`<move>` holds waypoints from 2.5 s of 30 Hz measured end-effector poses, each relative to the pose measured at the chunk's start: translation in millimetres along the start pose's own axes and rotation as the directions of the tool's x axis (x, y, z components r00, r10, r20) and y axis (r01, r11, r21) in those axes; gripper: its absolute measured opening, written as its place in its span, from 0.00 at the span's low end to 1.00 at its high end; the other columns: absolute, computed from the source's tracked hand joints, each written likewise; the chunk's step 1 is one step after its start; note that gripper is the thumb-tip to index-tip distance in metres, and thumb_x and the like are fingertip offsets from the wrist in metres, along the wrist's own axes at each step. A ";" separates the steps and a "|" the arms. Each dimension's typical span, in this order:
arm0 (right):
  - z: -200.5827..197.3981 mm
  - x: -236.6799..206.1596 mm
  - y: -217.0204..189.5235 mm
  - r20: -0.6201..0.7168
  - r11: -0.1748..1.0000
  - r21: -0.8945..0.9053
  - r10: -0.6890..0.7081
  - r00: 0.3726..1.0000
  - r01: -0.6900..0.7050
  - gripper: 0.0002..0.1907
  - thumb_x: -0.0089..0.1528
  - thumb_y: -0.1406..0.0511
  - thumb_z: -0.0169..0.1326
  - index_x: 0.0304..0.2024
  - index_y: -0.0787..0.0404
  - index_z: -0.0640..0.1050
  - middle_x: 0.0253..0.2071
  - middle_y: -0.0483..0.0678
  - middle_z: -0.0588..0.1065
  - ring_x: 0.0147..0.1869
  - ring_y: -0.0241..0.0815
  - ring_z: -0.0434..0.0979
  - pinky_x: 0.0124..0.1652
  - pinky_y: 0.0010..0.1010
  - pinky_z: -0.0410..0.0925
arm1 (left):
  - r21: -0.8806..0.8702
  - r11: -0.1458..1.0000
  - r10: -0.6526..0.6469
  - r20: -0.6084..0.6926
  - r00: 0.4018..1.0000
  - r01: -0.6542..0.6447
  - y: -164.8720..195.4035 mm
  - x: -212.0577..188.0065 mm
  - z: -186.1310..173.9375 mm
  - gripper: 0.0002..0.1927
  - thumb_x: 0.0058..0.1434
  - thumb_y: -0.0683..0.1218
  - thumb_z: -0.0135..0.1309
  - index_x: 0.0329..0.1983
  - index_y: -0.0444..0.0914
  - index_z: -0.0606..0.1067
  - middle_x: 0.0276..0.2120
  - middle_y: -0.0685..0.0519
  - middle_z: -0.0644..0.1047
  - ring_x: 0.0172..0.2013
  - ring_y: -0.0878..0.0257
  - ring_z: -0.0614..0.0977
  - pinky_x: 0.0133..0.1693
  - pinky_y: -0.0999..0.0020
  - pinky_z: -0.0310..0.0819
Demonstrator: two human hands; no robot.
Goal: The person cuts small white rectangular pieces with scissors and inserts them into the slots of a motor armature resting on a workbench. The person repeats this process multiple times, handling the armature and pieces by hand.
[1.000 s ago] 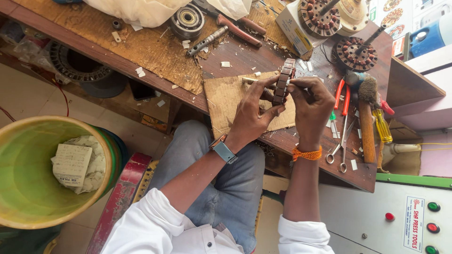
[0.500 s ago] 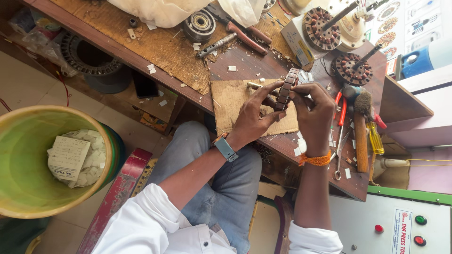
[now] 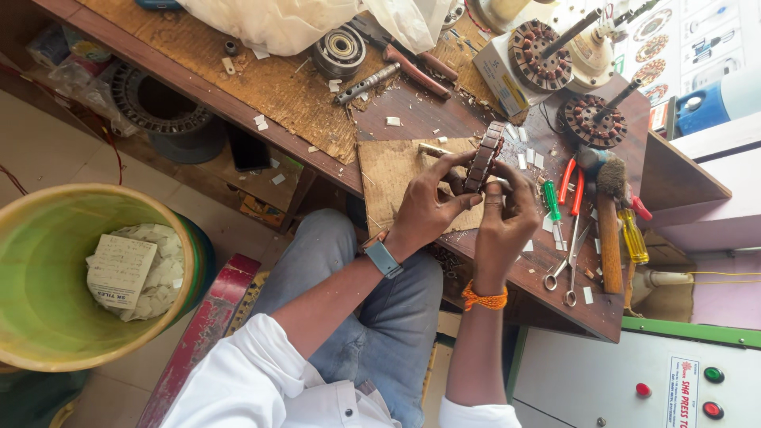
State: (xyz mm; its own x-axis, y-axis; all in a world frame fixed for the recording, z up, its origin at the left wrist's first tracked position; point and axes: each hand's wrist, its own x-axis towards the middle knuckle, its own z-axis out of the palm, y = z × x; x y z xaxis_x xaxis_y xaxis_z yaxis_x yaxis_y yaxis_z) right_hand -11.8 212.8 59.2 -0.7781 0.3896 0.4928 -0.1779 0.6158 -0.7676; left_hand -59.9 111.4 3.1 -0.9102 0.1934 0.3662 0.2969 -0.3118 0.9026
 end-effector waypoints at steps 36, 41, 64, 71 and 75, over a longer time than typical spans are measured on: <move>1.5 -9.7 -10.4 0.099 0.980 -0.153 -0.109 0.989 0.123 0.40 0.49 0.83 0.35 0.64 0.68 0.75 0.58 0.53 0.69 0.66 0.46 0.74 0.63 0.34 0.73 | -0.044 0.999 -0.002 0.062 0.998 0.005 -5.5 6.1 -3.3 0.45 0.55 0.43 0.70 0.74 0.57 0.63 0.46 0.54 0.84 0.29 0.72 0.75 0.39 0.70 0.79; -3.1 -7.3 -18.9 0.188 0.988 -0.083 -0.116 0.975 0.134 0.43 0.48 0.84 0.34 0.67 0.68 0.72 0.60 0.52 0.66 0.69 0.46 0.73 0.64 0.35 0.68 | -0.055 0.998 -0.032 0.082 0.996 0.037 -3.5 7.6 -3.7 0.45 0.55 0.43 0.69 0.74 0.57 0.63 0.44 0.55 0.84 0.29 0.72 0.76 0.37 0.70 0.78; -51.5 -1.6 54.6 0.221 0.665 0.702 0.135 0.966 -0.253 0.32 0.58 0.77 0.43 0.67 0.74 0.68 0.62 0.57 0.73 0.61 0.45 0.77 0.49 0.29 0.73 | 0.197 0.965 0.110 0.299 0.948 -0.175 9.5 11.9 17.8 0.51 0.52 0.41 0.69 0.74 0.56 0.55 0.52 0.51 0.80 0.47 0.46 0.78 0.50 0.53 0.76; -50.7 -4.0 56.4 0.178 0.716 0.671 0.096 0.979 -0.192 0.26 0.68 0.61 0.61 0.64 0.65 0.70 0.58 0.50 0.74 0.60 0.41 0.77 0.58 0.32 0.75 | 0.134 0.975 0.123 0.332 0.935 -0.176 2.4 10.0 18.0 0.48 0.56 0.42 0.69 0.74 0.57 0.56 0.51 0.53 0.81 0.51 0.49 0.79 0.52 0.56 0.78; -44.8 -8.0 43.7 0.101 0.859 0.498 0.078 0.992 -0.118 0.22 0.67 0.62 0.65 0.58 0.62 0.70 0.54 0.46 0.72 0.58 0.36 0.76 0.57 0.30 0.73 | 0.144 0.976 0.107 0.345 0.933 -0.165 0.5 7.3 17.9 0.50 0.52 0.40 0.67 0.74 0.55 0.56 0.53 0.51 0.80 0.51 0.49 0.78 0.52 0.57 0.79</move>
State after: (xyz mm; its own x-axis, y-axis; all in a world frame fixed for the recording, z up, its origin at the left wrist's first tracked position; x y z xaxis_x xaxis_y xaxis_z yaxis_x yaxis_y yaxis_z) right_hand 13.7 267.2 40.1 -0.8463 0.3653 0.3878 -0.3613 0.1416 -0.9217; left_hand -61.3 129.4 10.3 -0.7175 0.4676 0.5162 0.4816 -0.2023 0.8527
